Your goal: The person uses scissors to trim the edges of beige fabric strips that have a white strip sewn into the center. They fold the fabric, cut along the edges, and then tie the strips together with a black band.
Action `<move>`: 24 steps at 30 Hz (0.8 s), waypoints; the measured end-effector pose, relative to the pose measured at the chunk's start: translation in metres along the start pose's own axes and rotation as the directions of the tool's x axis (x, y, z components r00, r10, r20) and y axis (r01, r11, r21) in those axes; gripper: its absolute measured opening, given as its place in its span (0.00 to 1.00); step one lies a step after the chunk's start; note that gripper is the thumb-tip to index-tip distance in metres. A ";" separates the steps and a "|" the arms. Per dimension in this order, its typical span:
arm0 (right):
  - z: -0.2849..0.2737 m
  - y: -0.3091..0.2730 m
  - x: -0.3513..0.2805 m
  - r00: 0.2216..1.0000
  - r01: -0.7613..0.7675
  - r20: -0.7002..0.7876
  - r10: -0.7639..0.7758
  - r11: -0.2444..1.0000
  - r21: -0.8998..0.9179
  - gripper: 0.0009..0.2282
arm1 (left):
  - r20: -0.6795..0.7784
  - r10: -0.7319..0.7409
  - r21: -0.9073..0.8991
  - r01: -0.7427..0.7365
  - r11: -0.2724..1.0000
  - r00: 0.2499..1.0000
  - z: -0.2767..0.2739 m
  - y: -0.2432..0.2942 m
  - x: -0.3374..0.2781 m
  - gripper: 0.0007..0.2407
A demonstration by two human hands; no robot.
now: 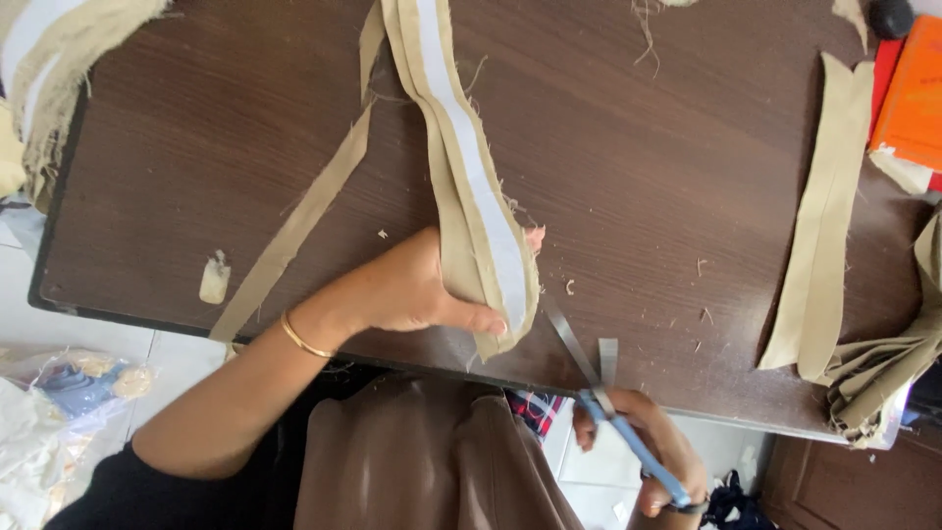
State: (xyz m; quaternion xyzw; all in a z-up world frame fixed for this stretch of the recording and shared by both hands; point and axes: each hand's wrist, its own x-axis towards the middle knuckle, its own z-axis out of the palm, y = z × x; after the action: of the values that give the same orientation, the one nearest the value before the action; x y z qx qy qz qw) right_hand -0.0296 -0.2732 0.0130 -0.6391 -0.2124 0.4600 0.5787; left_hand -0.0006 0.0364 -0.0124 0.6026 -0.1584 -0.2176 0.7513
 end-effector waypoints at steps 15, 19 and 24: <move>0.053 0.056 0.033 0.501 0.017 -0.865 -0.032 0.999 -0.027 0.14 | -0.148 -0.318 -0.363 0.248 0.898 0.936 0.058 -0.023 0.010 0.26; 0.065 0.056 0.022 0.540 -0.048 -0.841 -0.012 0.998 -0.045 0.14 | -0.348 -0.232 -0.651 -0.056 0.757 0.908 0.035 -0.035 0.032 0.16; 0.074 0.073 0.006 0.514 -0.072 -0.856 0.055 0.997 0.021 0.16 | -0.574 -0.071 -0.325 -0.147 0.934 0.815 0.012 -0.020 0.051 0.23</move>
State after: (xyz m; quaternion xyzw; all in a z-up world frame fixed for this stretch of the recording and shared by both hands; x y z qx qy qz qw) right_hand -0.1074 -0.2456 -0.0508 -0.7949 0.1188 0.1053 0.5856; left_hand 0.0345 -0.0033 -0.0308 0.4912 0.1065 -0.0342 0.8638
